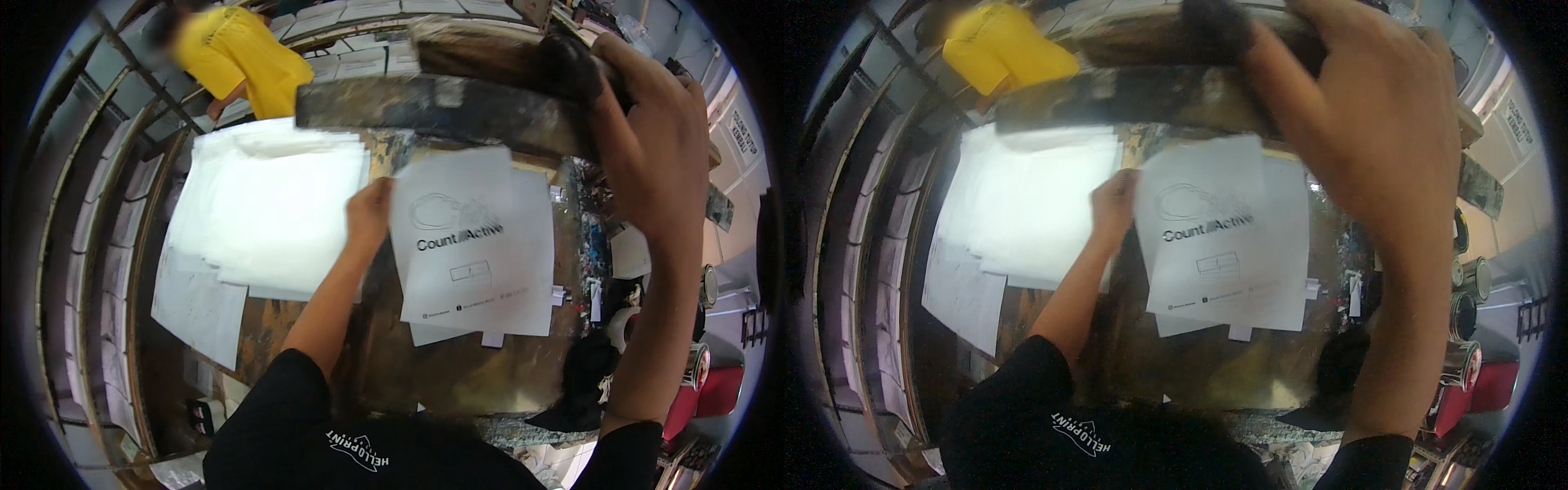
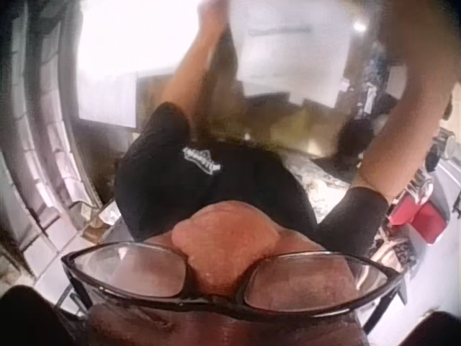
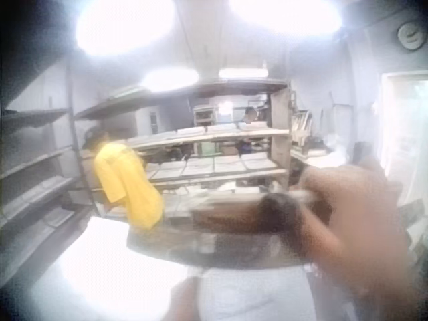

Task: The person performs screen printing by placing sheets of paper on a surface and using a squeegee to spread ink through a mesh screen onto the paper, repeating the process for multiple sheets.

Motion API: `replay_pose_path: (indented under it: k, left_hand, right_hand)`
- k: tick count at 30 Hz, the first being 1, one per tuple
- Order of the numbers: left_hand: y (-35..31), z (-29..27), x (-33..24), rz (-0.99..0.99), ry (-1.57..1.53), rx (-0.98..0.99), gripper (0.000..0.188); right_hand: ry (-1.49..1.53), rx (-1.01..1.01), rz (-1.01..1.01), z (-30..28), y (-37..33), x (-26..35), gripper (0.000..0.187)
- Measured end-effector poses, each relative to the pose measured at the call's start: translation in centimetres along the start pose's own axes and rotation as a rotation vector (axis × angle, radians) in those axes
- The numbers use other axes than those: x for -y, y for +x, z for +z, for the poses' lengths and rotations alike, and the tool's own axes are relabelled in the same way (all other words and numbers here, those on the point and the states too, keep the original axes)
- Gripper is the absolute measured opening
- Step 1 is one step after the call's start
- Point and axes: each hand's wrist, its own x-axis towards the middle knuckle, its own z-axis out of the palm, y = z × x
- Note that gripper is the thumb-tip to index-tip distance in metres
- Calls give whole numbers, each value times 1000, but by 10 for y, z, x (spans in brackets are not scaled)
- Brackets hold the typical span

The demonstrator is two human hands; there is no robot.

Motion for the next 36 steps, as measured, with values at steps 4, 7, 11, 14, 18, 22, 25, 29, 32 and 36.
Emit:
replay_pose_path:
  k: [4, 7, 11, 14, 18, 22, 25, 29, 32, 36]
  left_hand:
    - [-59, -111, 80, -164, -40, -316, 23]
    - [-86, -189, 120, -203, 269, -459, 27]
    - [-102, -277, 173, -217, 554, -541, 34]
    - [-99, -302, 178, -354, 828, -550, 48]
    - [-119, -254, 112, 287, 542, -36, 103]
    - [-150, -164, 42, 413, 683, 668, 124]
    - [-156, -107, -8, 463, 559, 774, 125]
    - [-174, -18, -73, 565, 380, 769, 125]
    - [-190, 33, -110, 649, 322, 792, 121]
    - [-198, 57, -141, 642, 287, 833, 121]
  right_hand:
    - [10, 61, 27, -13, -11, 24, 60]
    - [25, 18, 20, -14, -28, 31, 51]
    - [38, 32, 49, -18, -35, 40, 45]
    - [25, 29, 35, -17, -40, 44, 44]
    - [10, 50, 26, -17, -52, 46, 44]
    - [1, 38, 19, -19, -49, 43, 44]
    - [-3, 31, 38, -14, -33, 37, 46]
    - [101, 236, 157, -24, -24, 47, 58]
    - [136, 274, 119, -36, -20, 45, 57]
    - [216, 457, 136, -64, 0, 43, 58]
